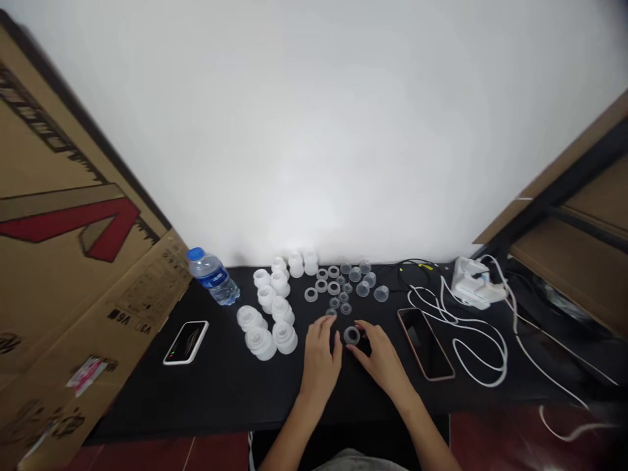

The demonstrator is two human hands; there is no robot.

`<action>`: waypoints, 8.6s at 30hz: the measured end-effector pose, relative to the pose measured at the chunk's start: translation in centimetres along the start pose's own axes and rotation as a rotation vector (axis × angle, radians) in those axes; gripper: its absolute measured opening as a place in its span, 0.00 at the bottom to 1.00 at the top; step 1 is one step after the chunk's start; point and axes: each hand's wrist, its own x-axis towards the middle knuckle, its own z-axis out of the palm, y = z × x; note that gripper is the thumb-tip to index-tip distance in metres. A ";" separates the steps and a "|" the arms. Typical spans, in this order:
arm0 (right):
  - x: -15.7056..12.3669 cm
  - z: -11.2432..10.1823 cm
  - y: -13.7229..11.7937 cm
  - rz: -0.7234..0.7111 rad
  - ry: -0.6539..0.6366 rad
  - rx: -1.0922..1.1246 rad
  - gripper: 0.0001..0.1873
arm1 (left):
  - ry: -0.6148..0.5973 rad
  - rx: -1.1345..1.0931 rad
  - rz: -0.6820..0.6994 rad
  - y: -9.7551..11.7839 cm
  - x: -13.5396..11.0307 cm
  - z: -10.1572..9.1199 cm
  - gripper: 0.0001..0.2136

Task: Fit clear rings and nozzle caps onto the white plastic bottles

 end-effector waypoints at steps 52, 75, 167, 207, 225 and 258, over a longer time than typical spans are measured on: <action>-8.5 -6.7 5.5 0.204 0.416 -0.272 0.46 | -0.228 0.020 -0.151 -1.9 0.8 1.3 0.28; -10.5 -5.0 7.2 0.147 0.672 0.006 0.32 | -0.217 -0.006 -0.153 -1.9 0.7 1.4 0.29; 0.0 0.3 0.5 0.276 0.271 0.429 0.17 | -0.003 -0.148 -0.074 -3.3 0.8 1.8 0.13; -0.4 0.8 0.0 0.113 0.006 0.415 0.10 | -0.101 -0.518 -0.011 -0.8 0.8 1.2 0.12; -0.2 0.4 0.6 0.169 -0.002 0.597 0.13 | -0.264 -0.498 0.056 -0.5 0.7 0.8 0.15; -0.2 0.5 1.3 0.307 0.028 0.704 0.19 | -0.348 -0.326 0.060 -1.2 0.7 1.4 0.20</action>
